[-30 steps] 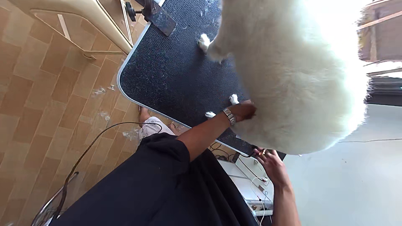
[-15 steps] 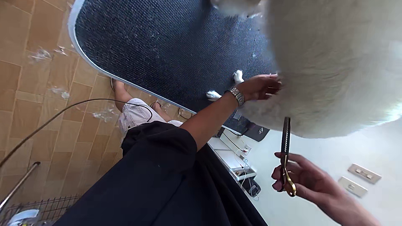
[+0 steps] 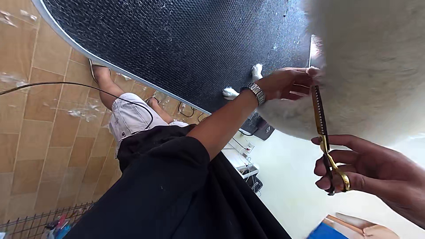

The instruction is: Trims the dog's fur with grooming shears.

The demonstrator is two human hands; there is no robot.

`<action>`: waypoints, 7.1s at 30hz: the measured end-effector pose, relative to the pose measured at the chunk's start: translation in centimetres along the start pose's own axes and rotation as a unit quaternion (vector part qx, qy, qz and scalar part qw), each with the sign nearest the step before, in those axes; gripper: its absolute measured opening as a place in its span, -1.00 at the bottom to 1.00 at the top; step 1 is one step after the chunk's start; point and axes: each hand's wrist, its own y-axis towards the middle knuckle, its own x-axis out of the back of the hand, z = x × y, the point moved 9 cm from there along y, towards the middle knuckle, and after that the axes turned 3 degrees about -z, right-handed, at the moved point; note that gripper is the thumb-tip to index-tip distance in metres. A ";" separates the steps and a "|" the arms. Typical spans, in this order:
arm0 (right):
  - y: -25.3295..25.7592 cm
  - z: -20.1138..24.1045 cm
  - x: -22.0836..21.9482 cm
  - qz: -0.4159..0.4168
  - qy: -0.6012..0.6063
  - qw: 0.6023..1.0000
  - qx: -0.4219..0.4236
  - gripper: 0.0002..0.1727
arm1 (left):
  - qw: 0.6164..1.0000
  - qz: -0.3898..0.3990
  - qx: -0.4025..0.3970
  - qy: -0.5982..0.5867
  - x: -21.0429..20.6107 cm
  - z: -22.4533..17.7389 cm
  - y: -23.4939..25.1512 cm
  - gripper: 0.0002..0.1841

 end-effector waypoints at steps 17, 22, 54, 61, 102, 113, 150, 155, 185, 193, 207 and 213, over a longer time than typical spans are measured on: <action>-0.7 1.7 -2.2 0.032 -0.047 0.996 -0.076 -0.25 | 0.998 -0.009 -0.066 -0.005 1.6 -1.4 -2.2 -0.65; -1.3 2.0 -2.6 0.058 -0.049 0.996 -0.055 -0.28 | 0.980 0.051 -0.142 0.126 -1.5 -3.2 -4.5 -0.98; 1.1 3.1 1.9 -0.109 -0.091 0.986 -0.089 -0.38 | 0.986 0.046 -0.006 -0.163 0.9 -0.6 -2.5 -0.25; 1.5 3.8 2.4 -0.132 -0.119 0.979 -0.096 -0.35 | 0.987 0.033 0.007 -0.157 1.1 -0.3 -2.3 -0.31; 4.1 8.0 2.7 -0.181 -0.164 0.964 -0.110 -0.36 | 0.990 0.034 0.021 -0.137 1.2 -0.1 -2.2 -0.34; 5.0 8.6 2.7 -0.176 -0.165 0.963 -0.124 -0.45 | 0.987 0.023 0.038 -0.152 1.2 -0.1 -2.4 -0.34; 7.5 11.2 2.6 -0.195 -0.155 0.955 -0.159 -0.56 | 0.988 0.015 0.046 -0.144 1.2 -0.8 -2.8 -0.34; 8.2 12.1 2.7 -0.226 -0.149 0.949 -0.162 -0.67 | 0.990 0.019 0.046 -0.133 1.2 -0.6 -2.6 -0.33; 8.2 13.2 2.5 -0.296 -0.220 0.908 -0.200 -0.76 | 0.987 0.010 0.029 -0.159 1.1 -0.9 -2.6 -0.39; 8.5 12.9 2.6 -0.249 -0.245 0.916 -0.196 -0.61 | 0.986 0.010 0.040 -0.159 1.0 -1.2 -3.0 -0.38; 8.8 12.3 2.3 -0.202 -0.167 0.951 -0.167 -0.55 | 0.990 0.014 0.029 -0.140 0.9 -1.3 -3.2 -0.37; 9.3 12.4 2.3 -0.211 -0.086 0.959 -0.171 -0.63 | 0.991 0.007 0.032 -0.131 1.0 -0.7 -3.7 -0.39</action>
